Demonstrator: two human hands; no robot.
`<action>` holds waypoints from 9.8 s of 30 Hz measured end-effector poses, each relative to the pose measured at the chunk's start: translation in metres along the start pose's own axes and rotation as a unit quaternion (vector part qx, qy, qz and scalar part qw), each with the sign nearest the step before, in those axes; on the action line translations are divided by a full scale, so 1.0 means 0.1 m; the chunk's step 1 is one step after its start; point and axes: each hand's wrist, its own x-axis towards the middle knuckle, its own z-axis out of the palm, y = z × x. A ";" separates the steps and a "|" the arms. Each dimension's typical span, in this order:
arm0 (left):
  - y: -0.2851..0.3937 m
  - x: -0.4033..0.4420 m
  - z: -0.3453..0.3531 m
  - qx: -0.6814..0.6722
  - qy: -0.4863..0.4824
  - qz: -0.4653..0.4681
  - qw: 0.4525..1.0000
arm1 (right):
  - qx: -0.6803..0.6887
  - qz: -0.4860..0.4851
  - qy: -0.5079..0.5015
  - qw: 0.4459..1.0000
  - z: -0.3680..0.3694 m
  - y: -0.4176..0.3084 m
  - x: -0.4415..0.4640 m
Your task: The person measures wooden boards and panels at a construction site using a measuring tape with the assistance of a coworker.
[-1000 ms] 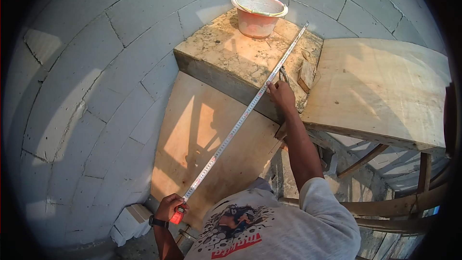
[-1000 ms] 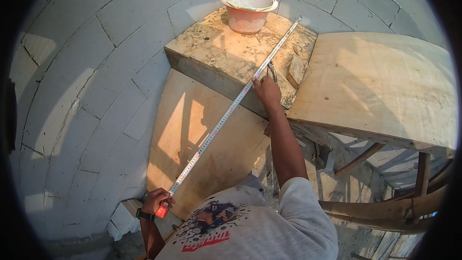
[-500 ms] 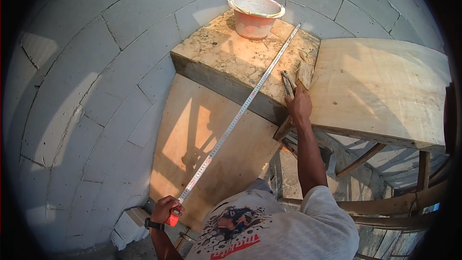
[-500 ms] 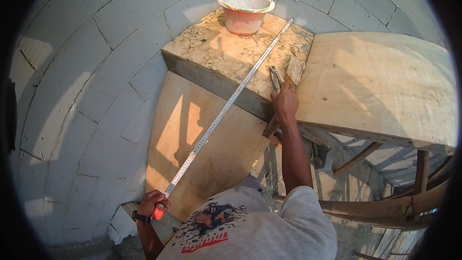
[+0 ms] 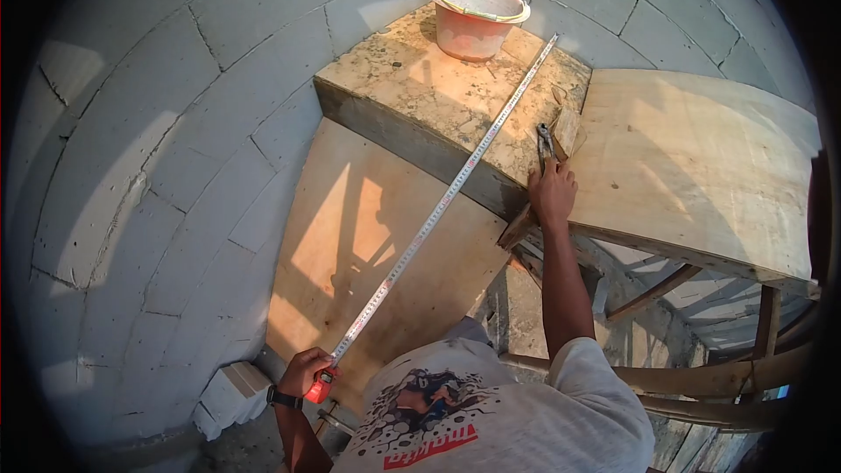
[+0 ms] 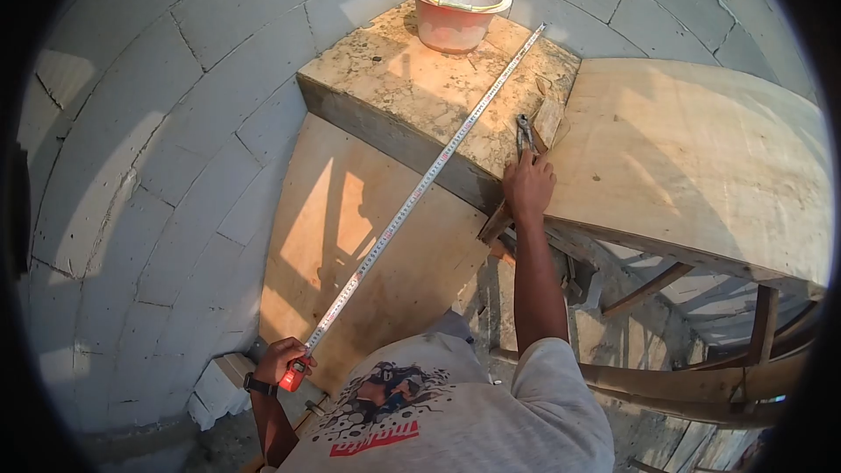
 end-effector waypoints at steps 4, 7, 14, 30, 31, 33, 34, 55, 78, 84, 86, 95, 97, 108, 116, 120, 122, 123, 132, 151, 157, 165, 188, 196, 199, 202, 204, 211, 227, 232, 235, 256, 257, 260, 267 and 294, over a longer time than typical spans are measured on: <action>-0.02 -0.06 0.03 0.016 0.002 0.013 1.000 | 0.007 0.016 -0.049 0.999 -0.08 -0.01 0.00; 0.02 -0.11 0.04 0.016 -0.003 -0.003 1.000 | 0.005 0.003 0.001 1.000 -0.05 -0.01 -0.01; 0.06 -0.17 0.15 0.045 0.000 -0.007 0.999 | 0.057 0.016 0.076 0.995 -0.02 -0.03 -0.04; 0.10 -0.32 0.49 0.053 0.024 -0.003 0.998 | 0.353 0.122 -0.150 0.915 0.21 -0.71 0.30; 0.10 -0.32 0.51 0.056 0.022 -0.004 0.998 | 0.355 0.126 -0.149 0.914 0.25 -0.68 0.33; 0.14 -0.34 0.53 0.063 0.018 -0.006 0.998 | 0.322 0.113 -0.118 0.933 0.29 -0.64 0.38; 0.14 -0.33 0.53 0.061 0.018 -0.009 0.998 | 0.305 0.106 -0.103 0.941 0.30 -0.63 0.40; 0.20 -0.13 0.52 0.050 0.002 -0.043 0.998 | 0.551 0.298 -0.142 0.766 0.50 -0.46 0.58; 0.16 -0.16 0.62 0.081 0.020 -0.027 0.996 | 0.536 0.289 -0.137 0.782 0.61 -0.45 0.57; 0.09 -0.18 0.61 0.080 0.026 -0.006 0.996 | 0.574 0.298 -0.150 0.748 0.42 -0.50 0.57; 0.09 -0.17 0.61 0.081 0.027 -0.005 0.996 | 0.568 0.294 -0.146 0.755 0.40 -0.51 0.56; 0.11 -0.22 0.62 0.094 0.026 0.000 0.995 | 0.574 0.314 -0.160 0.739 0.42 -0.48 0.61; 0.12 -0.23 0.60 0.095 0.030 -0.001 0.995 | 0.569 0.312 -0.156 0.745 0.43 -0.49 0.61; 0.20 -0.21 0.51 0.084 0.003 0.000 0.996 | 0.584 0.324 -0.139 0.731 0.41 -0.51 0.60; 0.17 -0.18 0.45 0.060 -0.010 0.001 0.998 | 0.583 0.327 -0.128 0.733 0.52 -0.48 0.60; 0.18 -0.19 0.49 0.050 -0.011 -0.001 0.999 | 0.572 0.321 -0.134 0.743 0.55 -0.47 0.61; 0.19 -0.19 0.52 0.092 0.005 0.002 0.996 | 0.576 0.317 -0.131 0.742 0.59 -0.46 0.61; 0.19 -0.20 0.53 0.115 0.012 0.003 0.993 | 0.575 0.311 -0.128 0.746 0.57 -0.47 0.60; 0.07 -0.17 0.58 0.107 0.018 0.035 0.993 | 0.562 0.298 -0.122 0.761 0.53 -0.47 0.57; 0.13 -0.26 0.70 0.135 0.016 0.030 0.990 | 0.532 0.271 -0.097 0.797 0.53 -0.47 0.53; 0.13 -0.26 0.70 0.128 0.016 0.033 0.991 | 0.568 0.262 -0.107 0.773 0.44 -0.48 0.51; 0.16 -0.28 0.74 0.123 0.018 0.029 0.992 | 0.587 0.241 -0.111 0.765 0.46 -0.45 0.51; 0.28 -0.43 0.84 0.137 0.021 0.028 0.990 | 0.207 -0.143 -0.127 0.959 0.04 -0.22 0.36; 0.28 -0.40 0.72 0.128 0.024 0.057 0.990 | 0.151 -0.206 -0.145 0.956 -0.04 -0.26 0.16; 0.34 -0.43 0.71 0.098 0.010 0.032 0.995 | 0.157 -0.205 -0.117 0.959 -0.01 -0.23 0.16; 0.41 -0.46 0.73 0.085 -0.010 0.022 0.996 | 0.149 -0.193 -0.101 0.965 0.01 -0.23 0.13; 0.45 -0.47 0.74 0.076 -0.008 0.006 0.997 | 0.159 -0.195 -0.087 0.964 0.05 -0.24 0.11; 0.45 -0.47 0.75 0.060 0.001 -0.006 0.998 | 0.170 -0.200 -0.053 0.963 0.14 -0.27 0.12; 0.33 -0.42 0.81 0.075 0.001 -0.019 0.997 | 0.160 -0.220 -0.026 0.962 0.19 -0.24 0.08; 0.33 -0.41 0.80 0.077 -0.002 -0.008 0.997 | 0.181 -0.199 -0.016 0.963 0.17 -0.24 0.06; 0.33 -0.40 0.79 0.075 -0.003 -0.011 0.997 | 0.174 -0.205 -0.003 0.963 0.17 -0.25 0.06; 0.24 -0.38 0.84 0.089 -0.002 -0.012 0.996 | 0.156 -0.212 -0.023 0.965 0.16 -0.25 0.04; 0.20 -0.37 0.84 0.086 -0.004 -0.015 0.996 | 0.153 -0.214 -0.025 0.964 0.16 -0.25 0.04; 0.13 -0.36 0.87 0.071 -0.010 -0.018 0.997 | 0.166 -0.213 -0.037 0.962 0.15 -0.23 0.04; 0.05 -0.40 1.01 0.081 -0.001 -0.006 0.997 | 0.244 -0.208 -0.007 0.947 0.27 -0.15 0.06; -0.63 -0.38 0.61 0.104 0.097 0.010 0.990 | 0.171 -0.240 -0.125 0.947 0.19 -0.23 0.19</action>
